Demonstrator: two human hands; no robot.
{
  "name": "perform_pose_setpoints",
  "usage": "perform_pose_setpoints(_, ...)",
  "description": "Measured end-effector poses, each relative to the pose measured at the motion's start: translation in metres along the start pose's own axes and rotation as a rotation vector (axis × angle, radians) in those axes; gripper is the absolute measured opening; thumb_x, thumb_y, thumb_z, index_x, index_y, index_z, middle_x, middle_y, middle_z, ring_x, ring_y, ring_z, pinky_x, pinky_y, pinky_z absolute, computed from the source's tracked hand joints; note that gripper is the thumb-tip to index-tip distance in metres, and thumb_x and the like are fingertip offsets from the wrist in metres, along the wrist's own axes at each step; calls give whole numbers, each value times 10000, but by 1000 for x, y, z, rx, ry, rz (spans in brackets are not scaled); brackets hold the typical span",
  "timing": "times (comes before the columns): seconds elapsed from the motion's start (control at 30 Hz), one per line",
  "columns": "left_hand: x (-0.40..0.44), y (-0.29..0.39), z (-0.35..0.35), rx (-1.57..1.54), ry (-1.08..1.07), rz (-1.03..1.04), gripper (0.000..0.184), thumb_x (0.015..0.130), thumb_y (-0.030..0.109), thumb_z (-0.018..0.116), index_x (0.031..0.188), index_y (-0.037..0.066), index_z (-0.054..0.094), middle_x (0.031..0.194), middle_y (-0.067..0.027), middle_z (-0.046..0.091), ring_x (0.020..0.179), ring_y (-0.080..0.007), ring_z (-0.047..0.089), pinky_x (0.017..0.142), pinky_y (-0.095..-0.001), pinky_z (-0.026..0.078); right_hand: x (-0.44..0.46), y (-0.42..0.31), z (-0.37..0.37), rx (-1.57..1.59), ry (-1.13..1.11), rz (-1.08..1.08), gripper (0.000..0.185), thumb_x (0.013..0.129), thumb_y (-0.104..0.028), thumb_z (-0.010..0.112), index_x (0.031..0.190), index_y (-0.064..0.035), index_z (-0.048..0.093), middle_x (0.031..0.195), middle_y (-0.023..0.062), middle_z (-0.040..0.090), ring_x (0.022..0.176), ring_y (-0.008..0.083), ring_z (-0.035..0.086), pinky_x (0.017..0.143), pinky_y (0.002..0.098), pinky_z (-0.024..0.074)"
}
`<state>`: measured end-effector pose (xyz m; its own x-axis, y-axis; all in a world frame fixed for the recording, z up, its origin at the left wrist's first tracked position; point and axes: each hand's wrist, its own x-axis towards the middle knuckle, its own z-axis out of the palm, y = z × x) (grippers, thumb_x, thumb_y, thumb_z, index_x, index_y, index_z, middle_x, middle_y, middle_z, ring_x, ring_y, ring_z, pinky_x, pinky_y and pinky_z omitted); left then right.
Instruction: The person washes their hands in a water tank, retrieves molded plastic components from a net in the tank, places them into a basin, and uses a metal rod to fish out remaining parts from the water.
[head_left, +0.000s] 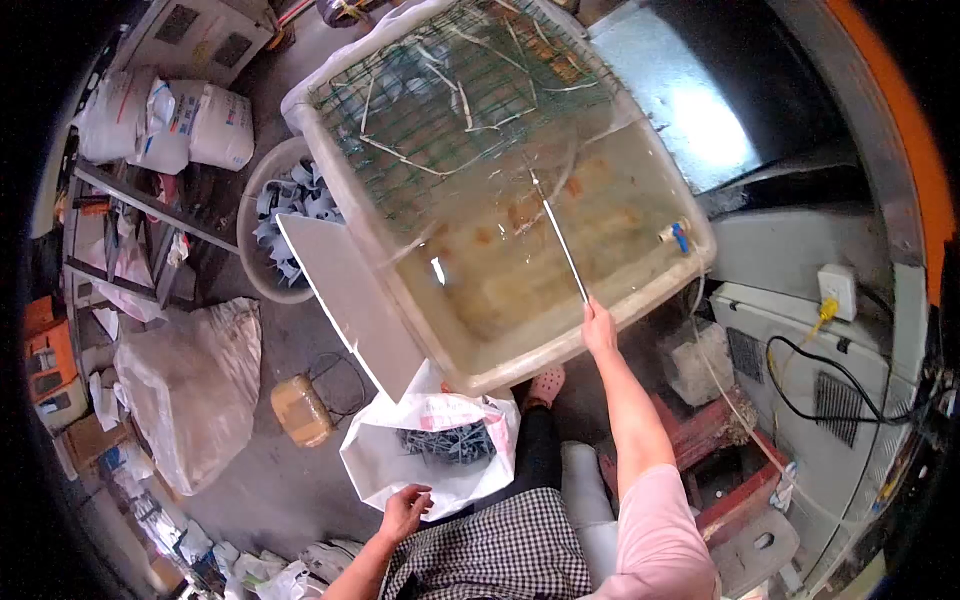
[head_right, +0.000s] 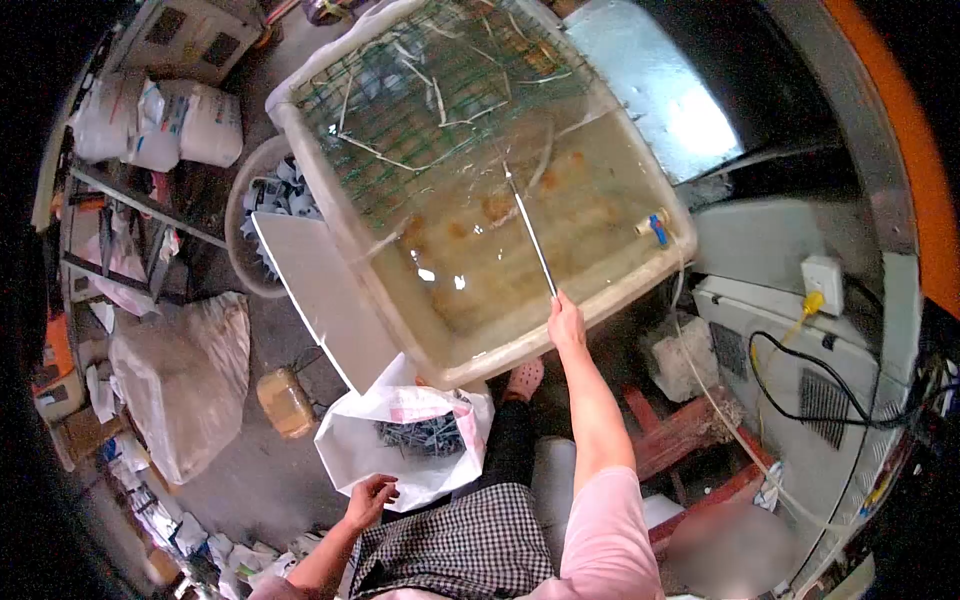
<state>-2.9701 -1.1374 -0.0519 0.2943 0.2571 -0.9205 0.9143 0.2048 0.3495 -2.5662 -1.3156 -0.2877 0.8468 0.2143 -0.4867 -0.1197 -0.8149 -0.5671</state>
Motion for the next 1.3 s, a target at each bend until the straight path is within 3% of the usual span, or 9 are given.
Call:
perform_pose_setpoints(0.5,24,-13,22,-169,48,-82,197,851,92,500,1011,-14,547,793,-103,614,754,-149,599,654,-264,501,156,-60,55,42,118,-200,332,864,-291,451,1126,-104,534,935,211,577,865,385,546,725,440,438)
perform_pose_setpoints(0.63,25,-8,19,-139,33,-65,195,855,100,496,999,-19,552,787,-103,616,748,-149,603,654,-262,500,144,-40,46,72,102,-220,327,859,-286,467,1125,-108,536,927,215,578,862,383,547,723,427,439)
perform_pose_setpoints(0.7,25,-7,17,-130,34,-51,195,857,104,494,994,-22,554,786,-105,618,746,-149,604,655,-261,499,134,-29,36,82,55,-227,314,866,-232,476,1101,-35,538,927,220,585,875,325,573,732,336,440)
perform_pose_setpoints(0.73,25,-7,16,-121,34,-40,196,859,108,492,988,-25,556,784,-107,619,744,-148,605,656,-261,499,125,-24,29,87,40,-251,312,861,-268,476,1113,-98,542,938,216,576,878,373,548,729,405,442)
perform_pose_setpoints(0.87,26,-5,15,-132,22,-14,200,862,118,492,982,-28,559,784,-111,621,739,-146,605,654,-260,499,84,-1,12,222,69,-344,321,865,-264,471,1131,-95,529,929,225,575,869,383,545,714,412,442)
perform_pose_setpoints(0.93,26,-5,14,-125,1,3,203,864,124,492,984,-26,558,786,-110,622,736,-143,604,649,-259,500,57,3,-4,76,35,-175,332,871,-273,459,1160,-118,509,928,236,570,865,394,539,699,418,440)
perform_pose_setpoints(1.13,20,-4,11,-138,-30,-45,217,867,128,497,995,-42,538,802,-105,611,735,-150,589,660,-270,492,21,10,-49,-130,-77,-19,326,875,-302,443,1181,-201,496,868,223,579,819,397,542,680,428,432)
perform_pose_setpoints(1.27,20,-16,10,-113,-41,-54,214,868,128,494,997,-38,537,811,-109,610,738,-150,591,663,-272,495,39,7,-44,-194,-141,-5,327,871,-306,448,1178,-206,498,863,213,581,812,391,545,673,427,432)
perform_pose_setpoints(1.3,20,-19,12,-127,-26,-63,208,866,126,494,992,-30,547,799,-104,615,730,-143,594,658,-266,495,49,9,-33,-118,-103,-116,330,867,-309,455,1175,-202,501,875,210,582,819,385,549,676,417,435)
